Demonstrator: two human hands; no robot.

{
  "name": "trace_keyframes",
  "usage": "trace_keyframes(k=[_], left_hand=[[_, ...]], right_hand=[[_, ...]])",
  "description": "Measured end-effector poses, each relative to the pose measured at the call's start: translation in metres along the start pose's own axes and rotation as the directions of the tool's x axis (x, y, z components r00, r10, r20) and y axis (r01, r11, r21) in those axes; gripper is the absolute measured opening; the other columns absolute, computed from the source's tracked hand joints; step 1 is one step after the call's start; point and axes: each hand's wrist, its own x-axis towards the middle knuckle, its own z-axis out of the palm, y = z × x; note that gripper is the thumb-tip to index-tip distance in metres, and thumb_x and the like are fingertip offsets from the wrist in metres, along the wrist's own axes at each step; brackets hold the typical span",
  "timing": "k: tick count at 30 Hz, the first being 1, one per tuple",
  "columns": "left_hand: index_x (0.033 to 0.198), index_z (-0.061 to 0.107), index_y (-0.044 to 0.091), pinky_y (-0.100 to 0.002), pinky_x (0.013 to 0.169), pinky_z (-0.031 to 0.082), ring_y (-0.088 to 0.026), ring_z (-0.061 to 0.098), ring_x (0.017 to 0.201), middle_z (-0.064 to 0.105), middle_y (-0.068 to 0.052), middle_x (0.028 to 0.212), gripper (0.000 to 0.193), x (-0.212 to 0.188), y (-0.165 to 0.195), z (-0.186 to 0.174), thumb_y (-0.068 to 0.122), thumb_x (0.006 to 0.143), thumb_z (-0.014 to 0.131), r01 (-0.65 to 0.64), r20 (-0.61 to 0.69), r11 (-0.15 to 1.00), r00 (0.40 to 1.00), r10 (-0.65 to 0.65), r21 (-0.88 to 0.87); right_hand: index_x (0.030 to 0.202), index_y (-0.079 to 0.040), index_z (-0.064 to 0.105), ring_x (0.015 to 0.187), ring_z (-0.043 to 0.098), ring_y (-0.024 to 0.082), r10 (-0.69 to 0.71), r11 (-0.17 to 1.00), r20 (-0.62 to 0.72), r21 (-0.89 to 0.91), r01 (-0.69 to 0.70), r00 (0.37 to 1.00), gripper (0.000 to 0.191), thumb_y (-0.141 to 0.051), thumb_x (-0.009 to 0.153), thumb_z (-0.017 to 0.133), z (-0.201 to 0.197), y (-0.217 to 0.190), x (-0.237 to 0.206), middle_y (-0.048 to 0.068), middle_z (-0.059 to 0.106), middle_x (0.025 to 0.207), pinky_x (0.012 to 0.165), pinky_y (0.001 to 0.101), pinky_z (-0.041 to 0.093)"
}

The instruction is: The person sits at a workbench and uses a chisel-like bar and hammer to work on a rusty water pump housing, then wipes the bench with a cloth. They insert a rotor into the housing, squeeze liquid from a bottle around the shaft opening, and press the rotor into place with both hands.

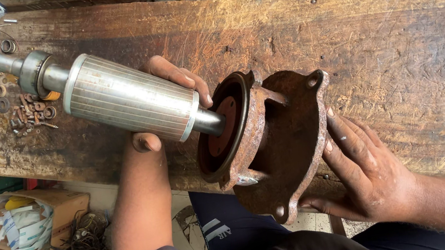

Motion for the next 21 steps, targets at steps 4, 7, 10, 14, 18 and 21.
trace_keyframes(k=[4, 7, 10, 14, 18, 21], left_hand=[[0.120, 0.058, 0.002, -0.041, 0.091, 0.064, -0.027, 0.074, 0.100, 0.069, -0.019, 0.104, 0.079, 0.001, -0.001, -0.001, 0.051, 0.071, 0.095, 0.005, 0.013, 1.000, 1.000, -0.005, -0.002], [0.120, 0.059, 0.002, -0.040, 0.089, 0.064, -0.027, 0.074, 0.100, 0.068, -0.017, 0.103, 0.078, 0.000, 0.000, -0.001, 0.051, 0.071, 0.094, 0.004, -0.004, 1.000, 1.000, -0.004, 0.007], [0.119, 0.059, 0.001, -0.041, 0.088, 0.065, -0.028, 0.074, 0.099, 0.069, -0.018, 0.102, 0.078, 0.000, 0.001, -0.001, 0.052, 0.072, 0.093, 0.016, -0.025, 1.000, 1.000, -0.015, 0.019], [0.119, 0.058, 0.001, -0.043, 0.089, 0.065, -0.028, 0.074, 0.099, 0.069, -0.018, 0.102, 0.077, 0.001, 0.003, -0.002, 0.051, 0.072, 0.094, 0.018, -0.019, 1.000, 1.000, -0.018, -0.003], [0.119, 0.059, 0.000, -0.040, 0.085, 0.066, -0.028, 0.075, 0.098, 0.069, -0.018, 0.099, 0.078, -0.002, 0.004, -0.002, 0.051, 0.072, 0.093, 0.008, -0.058, 1.000, 0.998, -0.007, 0.014], [0.118, 0.060, -0.001, -0.038, 0.082, 0.066, -0.028, 0.075, 0.096, 0.069, -0.018, 0.100, 0.078, -0.004, 0.004, -0.003, 0.051, 0.071, 0.093, -0.002, -0.078, 1.000, 0.997, 0.004, 0.029]], right_hand=[[0.160, -0.001, 0.014, 0.136, 0.045, 0.055, 0.007, 1.000, 0.000, 0.016, -0.007, 1.000, 0.124, -0.054, 0.076, 0.087, 0.000, 0.001, 0.001, 0.039, 0.023, 0.155, 0.103, 0.0635, 0.047], [0.160, -0.001, 0.013, 0.136, 0.046, 0.055, 0.020, 1.000, 0.014, 0.006, -0.020, 1.000, 0.123, -0.053, 0.076, 0.087, 0.000, 0.001, 0.001, 0.039, 0.024, 0.155, 0.103, 0.0624, 0.047], [0.159, -0.001, 0.014, 0.136, 0.046, 0.054, 0.034, 0.999, 0.030, 0.001, -0.034, 0.999, 0.122, -0.054, 0.077, 0.087, 0.000, 0.002, 0.002, 0.038, 0.025, 0.154, 0.104, 0.0627, 0.046], [0.158, 0.000, 0.017, 0.136, 0.046, 0.055, 0.031, 0.999, 0.036, 0.037, -0.032, 0.999, 0.116, -0.050, 0.079, 0.086, -0.001, 0.004, 0.005, 0.038, 0.025, 0.155, 0.106, 0.0629, 0.046], [0.157, -0.001, 0.020, 0.136, 0.046, 0.056, 0.033, 0.998, 0.049, 0.049, -0.035, 0.998, 0.112, -0.049, 0.079, 0.085, -0.002, 0.006, 0.008, 0.037, 0.025, 0.155, 0.106, 0.0636, 0.045], [0.156, -0.001, 0.021, 0.136, 0.046, 0.056, 0.037, 0.997, 0.063, 0.061, -0.041, 0.997, 0.110, -0.048, 0.079, 0.084, -0.003, 0.005, 0.011, 0.038, 0.025, 0.155, 0.106, 0.0633, 0.045]])
